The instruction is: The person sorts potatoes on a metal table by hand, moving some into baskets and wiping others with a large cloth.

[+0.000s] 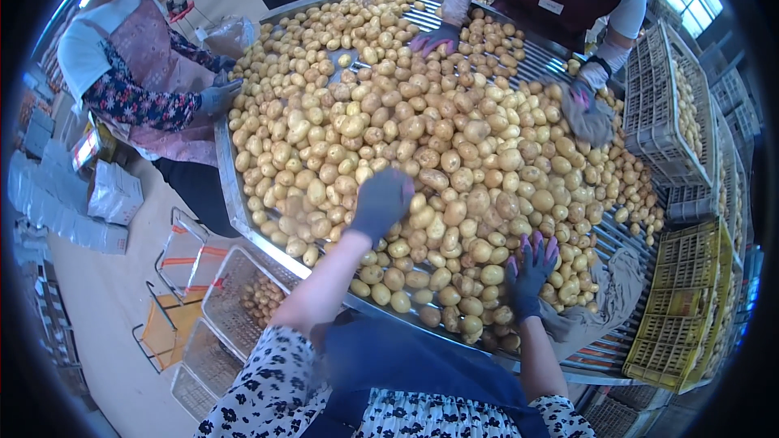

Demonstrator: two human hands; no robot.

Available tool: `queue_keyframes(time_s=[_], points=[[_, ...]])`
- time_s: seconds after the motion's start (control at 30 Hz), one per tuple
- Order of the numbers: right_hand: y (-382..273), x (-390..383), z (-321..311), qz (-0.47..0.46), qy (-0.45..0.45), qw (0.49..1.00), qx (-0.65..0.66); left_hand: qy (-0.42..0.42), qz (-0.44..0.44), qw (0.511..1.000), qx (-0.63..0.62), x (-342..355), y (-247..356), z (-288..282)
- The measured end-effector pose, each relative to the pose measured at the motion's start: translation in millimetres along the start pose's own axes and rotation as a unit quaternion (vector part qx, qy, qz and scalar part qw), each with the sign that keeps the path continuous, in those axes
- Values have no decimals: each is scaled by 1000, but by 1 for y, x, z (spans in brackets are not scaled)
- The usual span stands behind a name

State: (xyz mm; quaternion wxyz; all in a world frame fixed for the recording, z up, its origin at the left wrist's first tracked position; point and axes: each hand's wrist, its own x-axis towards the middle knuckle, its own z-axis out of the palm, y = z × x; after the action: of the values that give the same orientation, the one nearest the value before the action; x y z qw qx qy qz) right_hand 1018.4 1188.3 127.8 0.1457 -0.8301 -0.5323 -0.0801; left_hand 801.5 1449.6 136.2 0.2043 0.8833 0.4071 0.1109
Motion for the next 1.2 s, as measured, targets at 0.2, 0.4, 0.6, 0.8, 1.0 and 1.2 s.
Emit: queue_keyframes(time_s=[0.2, 0.4, 0.6, 0.8, 1.0, 1.2], points=[[2, 3, 2, 3, -4, 1000, 1, -25, 14, 992, -126, -51, -7, -27], [2, 6, 0, -9, 15, 1000, 10, 73, 25, 997, -13, 43, -36, -15], [-44, 12, -35, 156, 84, 919, 353, 77, -9, 997, -17, 51, -19, -9], [-94, 38, -41, 297, -138, 437, 838, -81, 286, 937, -184, -21, 60, -25], [-95, 49, -27, 324, -207, 426, 819, 101, 130, 986, 30, -57, -29, -17], [-88, 30, -31, 337, -206, 508, 766, 170, -18, 958, 229, -23, -98, -47]])
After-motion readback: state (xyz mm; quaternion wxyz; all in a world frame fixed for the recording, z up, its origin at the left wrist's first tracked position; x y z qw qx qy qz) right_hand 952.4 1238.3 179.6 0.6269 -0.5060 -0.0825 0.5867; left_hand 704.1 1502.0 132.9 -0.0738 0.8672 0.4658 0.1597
